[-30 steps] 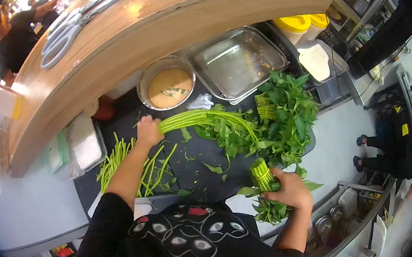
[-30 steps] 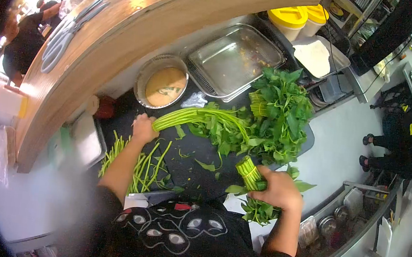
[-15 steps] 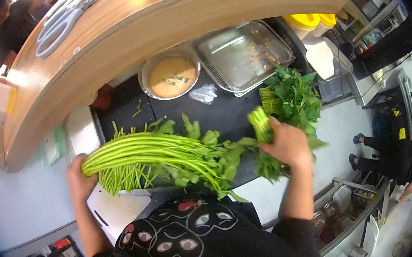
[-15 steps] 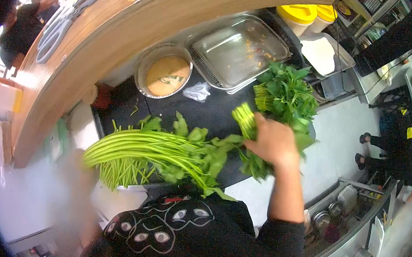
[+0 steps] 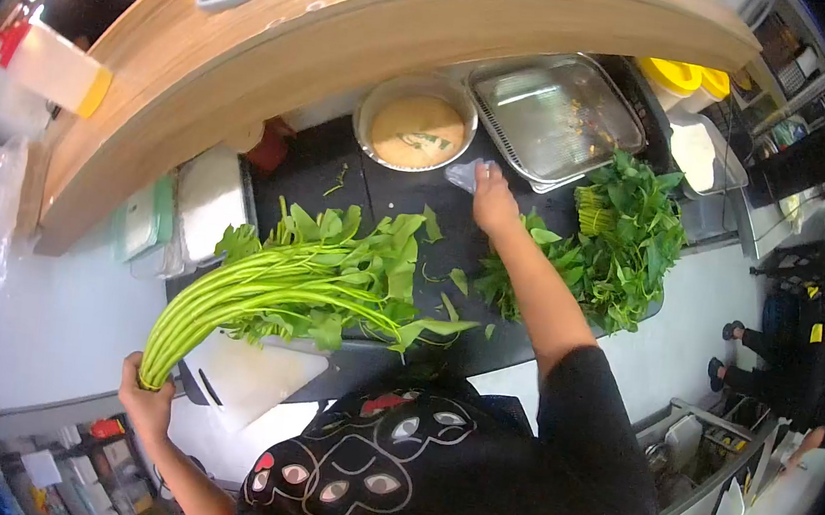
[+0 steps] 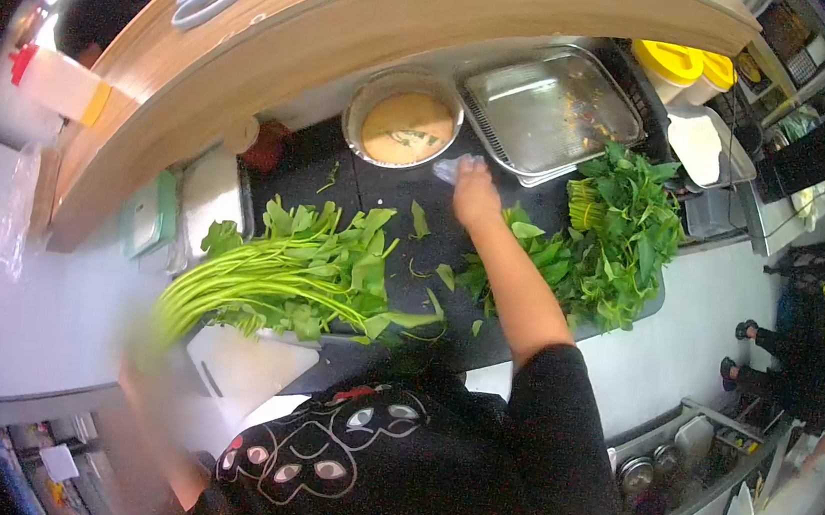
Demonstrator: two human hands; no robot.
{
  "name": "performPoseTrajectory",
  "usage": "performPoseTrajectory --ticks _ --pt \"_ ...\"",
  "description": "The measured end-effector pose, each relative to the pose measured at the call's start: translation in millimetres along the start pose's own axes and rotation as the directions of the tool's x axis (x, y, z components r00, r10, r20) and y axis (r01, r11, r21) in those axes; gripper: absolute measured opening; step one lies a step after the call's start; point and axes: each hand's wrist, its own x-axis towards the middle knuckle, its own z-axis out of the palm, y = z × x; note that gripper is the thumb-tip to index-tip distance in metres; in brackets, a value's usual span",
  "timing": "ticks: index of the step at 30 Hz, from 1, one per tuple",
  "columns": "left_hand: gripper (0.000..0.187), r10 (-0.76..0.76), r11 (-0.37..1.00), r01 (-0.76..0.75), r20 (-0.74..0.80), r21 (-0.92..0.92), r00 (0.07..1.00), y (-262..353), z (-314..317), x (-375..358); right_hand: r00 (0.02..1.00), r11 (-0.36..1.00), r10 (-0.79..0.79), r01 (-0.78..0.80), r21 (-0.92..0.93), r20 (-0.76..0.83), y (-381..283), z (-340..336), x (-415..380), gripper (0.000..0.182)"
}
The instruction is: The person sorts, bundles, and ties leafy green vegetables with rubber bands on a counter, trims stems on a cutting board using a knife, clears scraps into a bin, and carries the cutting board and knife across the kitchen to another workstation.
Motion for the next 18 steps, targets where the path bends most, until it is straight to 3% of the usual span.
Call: performPoseTrajectory --ticks 1,4,7,9,11,15,17,18 --pt "0.035 -0.020 1.000 0.020 -0.009 0.006 1.000 -12.4 -5.1 -4.7 0.989 0.997 -0.020 0.009 -0.073 -0.148 3.3 20.1 7.0 0.057" --pt "0.035 -0.057 0.998 0.056 -0.038 -0.021 0.998 -43.9 -22.4 -18.2 0.983 0.999 0.031 -0.028 -0.018 0.179 -4.7 17.7 6.5 0.053" --pt "0.035 -0.052 0.999 0.052 -0.060 -0.005 0.997 -53.5 -45.8 -32.7 0.953 0.949 -0.015 -0.081 0.304 0.302 -18.6 2.0 6.0 0.049" --pt "0.034 -0.066 0.983 0.080 -0.086 0.168 0.994 -49.7 -62.8 -44.8 0.845 0.621 -0.093 -0.365 0.694 0.527 -20.6 21.2 5.6 0.036" --pt "0.034 -0.066 0.996 0.077 -0.187 0.047 0.980 -64.5 -64.3 -54.8 0.689 0.126 -0.283 -0.663 0.738 0.667 -46.6 -16.1 -12.8 0.029" --pt "0.038 -0.110 0.992 0.119 -0.198 0.030 0.974 -97.3 -79.6 -60.9 0.614 -0.012 -0.467 -0.724 0.690 0.636 -92.4 -36.1 -26.3 0.033" --pt "0.039 -0.063 0.988 0.090 -0.209 0.122 0.976 -95.9 -80.0 -59.2 0.578 0.005 -0.527 -0.731 0.682 0.623 -112.4 -42.2 -32.6 0.035" --pt "0.040 -0.121 0.991 0.129 -0.199 0.026 0.972 -120.3 -82.7 -58.2 0.561 0.013 -0.554 -0.733 0.680 0.615 -120.5 -43.9 -35.9 0.036"
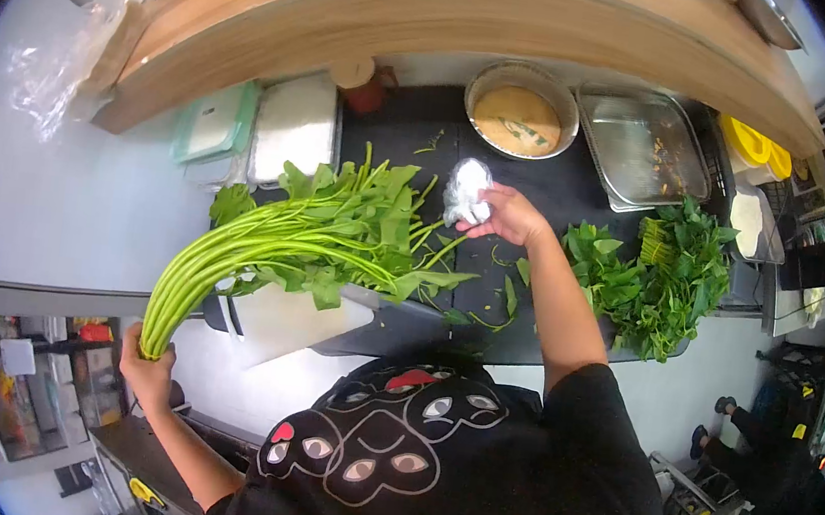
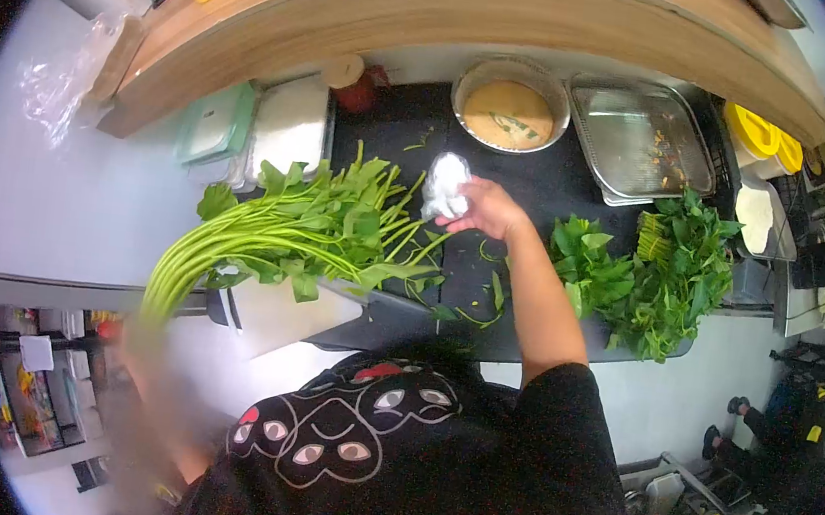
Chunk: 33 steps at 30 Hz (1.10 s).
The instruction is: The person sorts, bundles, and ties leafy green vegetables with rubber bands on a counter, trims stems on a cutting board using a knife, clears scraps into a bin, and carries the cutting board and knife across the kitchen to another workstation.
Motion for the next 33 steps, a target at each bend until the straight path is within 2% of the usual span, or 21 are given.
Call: performPoseTrajectory --ticks 3,6,9,13,16,19,21,23,25,26,29,31,33 --pt "0.040 0.052 0.986 -0.051 -0.002 0.161 0.999 -10.3 -2.9 4.0 0.999 1.000 0.019 -0.018 -0.013 0.034 6.3 13.4 -2.5 0.037" --pt "0.039 -0.094 0.995 0.095 -0.004 0.015 0.996 -29.3 -3.3 8.0 0.999 0.999 0.019 -0.018 -0.035 0.033 6.6 22.2 -10.9 0.039" --pt "0.038 -0.089 0.996 0.090 -0.010 0.018 0.996 -29.4 -4.0 9.2 0.999 1.000 0.021 -0.020 -0.023 0.034 6.9 27.7 -17.0 0.040" --pt "0.038 0.039 0.989 -0.037 -0.010 0.140 0.999 -5.6 -3.2 7.8 0.999 0.999 -0.034 0.033 -0.026 -0.040 10.7 33.9 -19.3 0.036" --pt "0.038 0.065 0.976 -0.066 0.013 0.208 0.998 2.0 -3.3 9.6 0.984 0.979 -0.160 0.148 -0.142 -0.076 13.8 36.6 -17.5 0.033" --pt "0.038 0.072 0.957 -0.076 0.027 0.280 0.997 0.7 -1.0 12.1 0.935 0.947 -0.301 0.269 -0.174 -0.190 14.5 37.9 -16.0 0.033" --pt "0.037 0.070 0.952 -0.080 0.044 0.295 0.997 10.3 3.9 12.9 0.895 0.936 -0.352 0.336 -0.104 -0.273 11.1 34.9 -19.9 0.028" --pt "0.036 0.003 0.941 -0.050 0.141 0.335 0.990 30.5 14.9 14.4 0.837 0.906 -0.417 0.415 -0.086 -0.355 6.1 29.6 -27.5 0.024" --pt "0.035 0.004 0.940 -0.075 0.208 0.332 0.978 61.9 32.2 10.7 0.754 0.859 -0.496 0.498 -0.118 -0.430 -0.5 25.6 -37.9 0.019" --pt "0.035 0.040 0.945 -0.111 0.227 0.307 0.973 82.4 43.3 5.0 0.707 0.833 -0.524 0.541 -0.114 -0.475 -3.8 25.4 -42.4 0.014" --pt "0.034 0.032 0.984 -0.084 0.307 0.158 0.951 59.6 92.6 4.2 0.657 0.804 -0.553 0.581 -0.123 -0.512 -17.7 35.8 -64.2 0.010" --pt "0.036 0.149 0.972 -0.201 0.343 0.120 0.927 55.8 132.0 0.8 0.648 0.789 -0.576 0.599 -0.134 -0.499 -19.6 34.4 -72.3 0.009" --pt "0.044 0.139 0.982 -0.182 0.448 0.054 0.883 67.1 165.9 -3.3 0.631 0.745 -0.617 0.661 -0.090 -0.470 -20.9 45.5 -82.1 0.009"
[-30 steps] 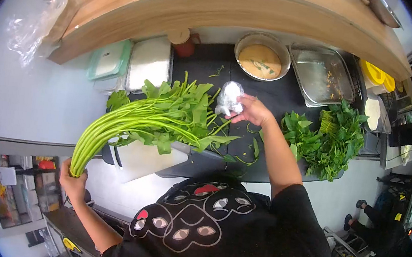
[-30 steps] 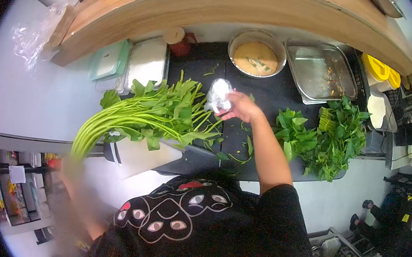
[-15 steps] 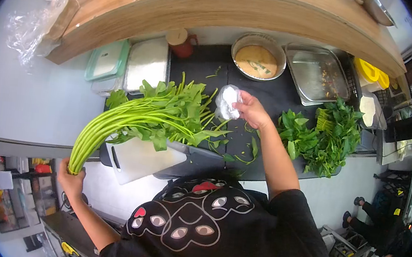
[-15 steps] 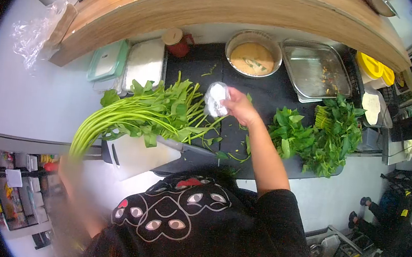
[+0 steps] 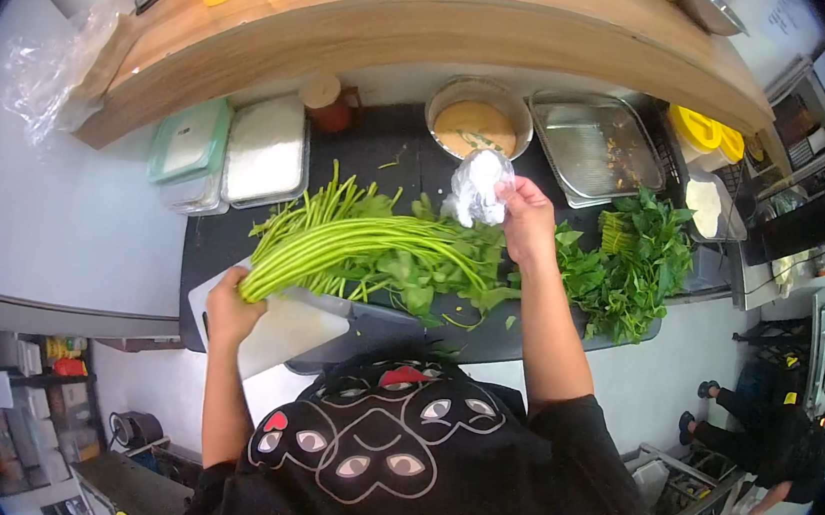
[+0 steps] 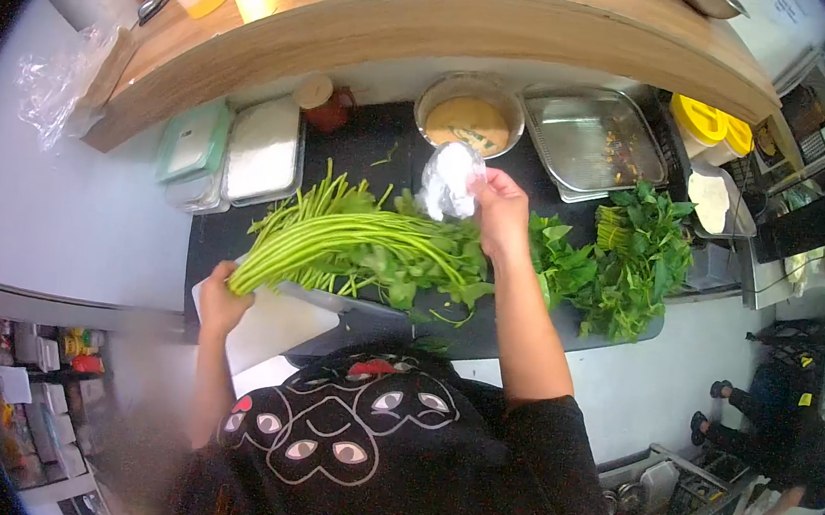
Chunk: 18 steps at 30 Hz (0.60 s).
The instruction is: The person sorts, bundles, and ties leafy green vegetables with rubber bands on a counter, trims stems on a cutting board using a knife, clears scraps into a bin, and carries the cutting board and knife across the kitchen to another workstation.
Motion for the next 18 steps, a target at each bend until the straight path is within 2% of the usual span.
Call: performPoseTrajectory --ticks 2,4,6,7,8,10,11,14,15,18 --pt "0.055 0.076 0.995 -0.080 0.078 0.057 0.994 4.9 31.3 13.8 1.000 1.000 0.011 -0.011 -0.008 -0.006 -11.0 5.8 -12.0 0.009" --pt "0.072 0.249 0.907 -0.263 0.085 0.328 0.965 54.2 30.8 8.4 1.000 0.999 0.006 -0.006 -0.045 0.011 -13.9 12.8 -23.7 0.010" --pt "0.086 0.380 0.913 -0.393 0.125 0.109 0.917 89.7 33.5 17.5 0.999 0.993 -0.008 0.014 -0.117 0.049 -11.2 21.0 -34.7 0.012" --pt "0.082 0.441 0.883 -0.414 0.091 -0.220 0.893 106.5 40.9 21.3 0.994 0.989 -0.051 0.063 -0.130 0.093 -4.2 26.9 -38.9 0.014" --pt "0.079 0.489 0.752 -0.401 0.035 -0.524 0.872 122.7 48.3 24.0 0.995 0.979 -0.004 0.025 -0.204 0.102 -8.4 41.1 -49.3 0.015" --pt "0.072 0.498 0.418 -0.084 0.151 -0.904 0.854 152.8 55.8 25.5 0.979 0.959 -0.037 0.091 -0.268 0.200 -2.1 59.3 -63.6 0.013" --pt "0.051 0.515 0.366 -0.097 0.115 -0.926 0.849 164.3 58.3 26.6 0.966 0.953 0.018 0.061 -0.296 0.258 3.7 60.7 -65.2 0.021" --pt "0.031 0.349 0.399 0.041 0.193 -0.916 0.917 166.2 62.1 33.6 0.979 0.994 0.059 -0.040 -0.103 0.194 -5.7 72.1 -76.5 0.028" --pt "0.016 0.302 0.284 -0.071 0.019 -0.956 0.953 170.5 63.2 31.7 0.965 0.994 -0.019 0.047 -0.103 0.262 -6.9 71.4 -78.9 0.035" --pt "0.016 0.303 0.234 -0.005 0.068 -0.972 0.951 173.0 57.2 26.4 0.871 0.968 -0.175 0.237 -0.082 0.458 -9.3 82.2 -96.0 0.039"
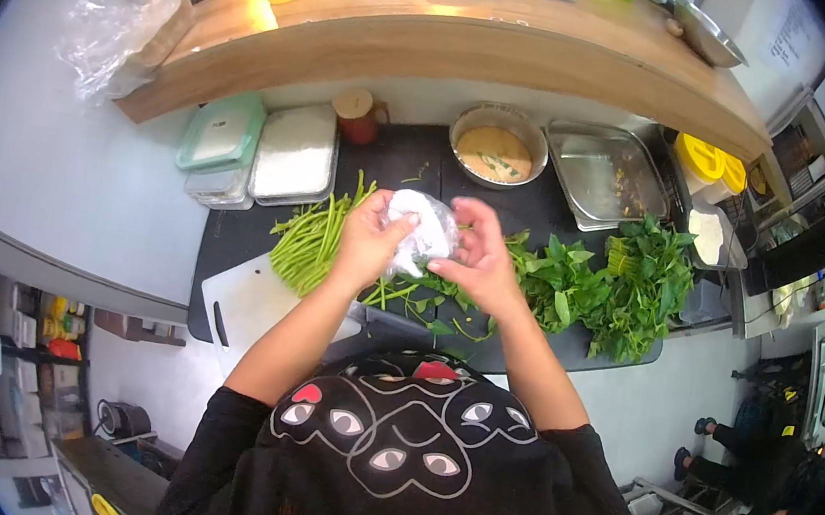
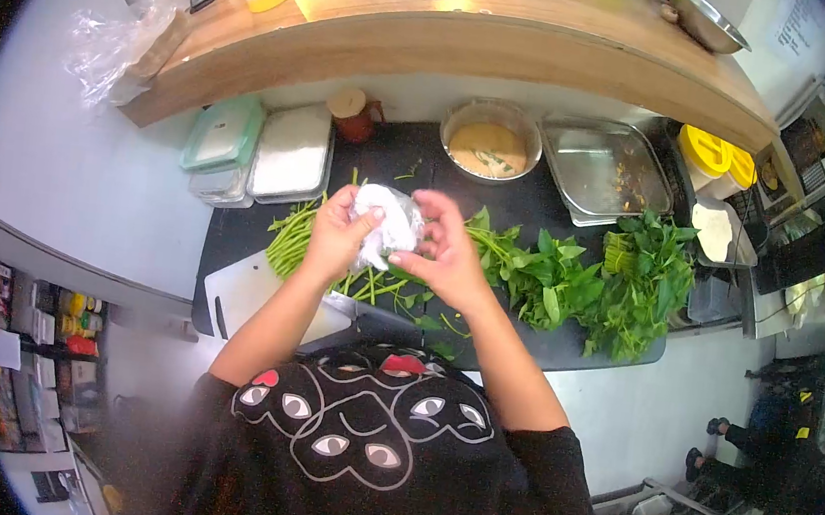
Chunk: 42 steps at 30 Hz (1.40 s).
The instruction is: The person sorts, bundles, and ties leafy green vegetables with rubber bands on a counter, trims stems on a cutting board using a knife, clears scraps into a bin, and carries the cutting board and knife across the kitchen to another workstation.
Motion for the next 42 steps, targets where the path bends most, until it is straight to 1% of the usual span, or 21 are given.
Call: performPoseTrajectory --ticks 1,4,5,8,9,12,13,16,19,20,21,22,24,26,27,28,29,30,32,38,42 --pt "0.021 -0.005 0.999 0.003 0.041 0.038 0.999 -0.3 -1.6 0.1 1.000 0.993 -0.009 0.012 -0.115 0.028 13.3 -7.3 0.2 0.038" --pt "0.027 -0.053 0.999 0.053 0.049 -0.011 0.997 9.4 -6.4 3.3 0.970 0.957 0.220 -0.236 -0.171 -0.107 12.1 -22.9 5.1 0.029" --pt "0.032 -0.092 0.995 0.095 0.071 -0.036 0.993 11.2 -13.1 6.2 0.971 0.976 0.152 -0.176 -0.125 -0.184 10.1 -23.6 5.3 0.013" --pt "0.032 -0.190 0.966 0.208 0.125 -0.150 0.974 12.0 -41.3 13.2 0.915 0.956 0.293 -0.277 0.098 -0.279 -0.8 -36.4 7.8 0.012" --pt "0.033 -0.243 0.953 0.268 0.168 -0.143 0.955 16.5 -49.3 13.8 0.895 0.945 0.325 -0.313 0.090 -0.305 -4.1 -36.9 9.6 0.016" --pt "0.043 -0.203 0.965 0.234 0.232 -0.115 0.951 18.0 -48.3 7.8 0.859 0.903 0.425 -0.381 0.198 -0.285 0.0 -43.1 11.6 0.017" --pt "0.057 -0.071 0.996 0.089 0.373 -0.030 0.925 17.2 -46.8 5.3 0.854 0.895 0.442 -0.399 0.200 -0.276 3.2 -42.1 11.0 0.017" --pt "0.068 -0.020 0.979 -0.066 0.417 0.192 0.908 30.7 -26.2 -11.4 0.826 0.857 0.511 -0.467 0.219 -0.237 9.0 -31.2 9.0 0.020" --pt "0.042 -0.167 0.986 0.162 0.155 0.050 0.974 21.0 -12.7 -10.5 0.796 0.802 0.592 -0.566 0.189 -0.129 5.4 -23.5 7.6 0.028" --pt "0.037 -0.239 0.971 0.239 0.071 0.005 0.968 10.0 -15.0 -6.1 0.814 0.835 0.550 -0.532 0.138 -0.188 4.7 -21.4 7.0 0.025" --pt "0.026 -0.055 0.998 0.055 0.005 0.034 0.998 5.4 -11.0 -4.5 0.830 0.864 0.502 -0.497 0.085 -0.244 0.7 -16.7 6.7 0.022" --pt "0.026 -0.084 0.995 0.084 -0.010 0.048 0.996 4.0 -12.9 -5.1 0.843 0.887 0.449 -0.462 0.030 -0.298 -1.5 -12.2 5.7 0.019" --pt "0.027 -0.143 0.986 0.146 -0.038 0.075 0.989 4.4 -14.7 -6.9 0.943 0.961 0.240 -0.264 -0.082 -0.229 -0.1 -2.4 4.1 0.014" --pt "0.026 -0.011 0.996 0.015 -0.051 0.090 0.999 -5.9 -12.5 -6.0 0.977 0.973 0.161 -0.180 -0.142 -0.137 3.9 -1.9 2.8 0.015" --pt "0.026 0.056 0.994 -0.051 -0.055 0.099 0.997 -6.4 -10.3 -6.2 0.978 0.968 0.188 -0.200 -0.153 -0.086 8.5 -4.7 3.9 0.016" --pt "0.026 0.003 0.994 0.004 -0.058 0.112 0.998 -4.7 -10.8 -7.6 0.976 0.962 0.215 -0.218 -0.167 -0.035 10.5 -5.9 4.7 0.017" --pt "0.027 -0.050 0.991 0.057 -0.062 0.125 0.997 -1.6 -11.9 -9.7 0.961 0.950 0.253 -0.268 -0.158 -0.112 10.6 -5.3 3.3 0.010" --pt "0.029 -0.102 0.984 0.111 -0.069 0.137 0.992 3.8 -11.4 -11.7 0.969 0.951 0.212 -0.235 -0.201 -0.130 11.4 -6.2 2.9 0.011" --pt "0.034 -0.064 0.988 0.079 -0.113 0.134 0.991 12.8 -6.2 -16.1 0.979 0.944 0.130 -0.170 -0.283 -0.155 15.4 -7.8 1.9 0.015" --pt "0.043 -0.086 0.992 0.097 -0.124 0.086 0.988 14.8 -11.6 -20.3 0.967 0.936 0.078 -0.155 -0.317 -0.242 17.3 -6.2 0.2 0.031" --pt "0.045 -0.060 0.994 0.071 -0.128 0.080 0.990 22.5 -8.1 -22.8 0.984 0.881 -0.014 -0.072 -0.467 -0.177 8.2 -7.1 -0.6 0.030"
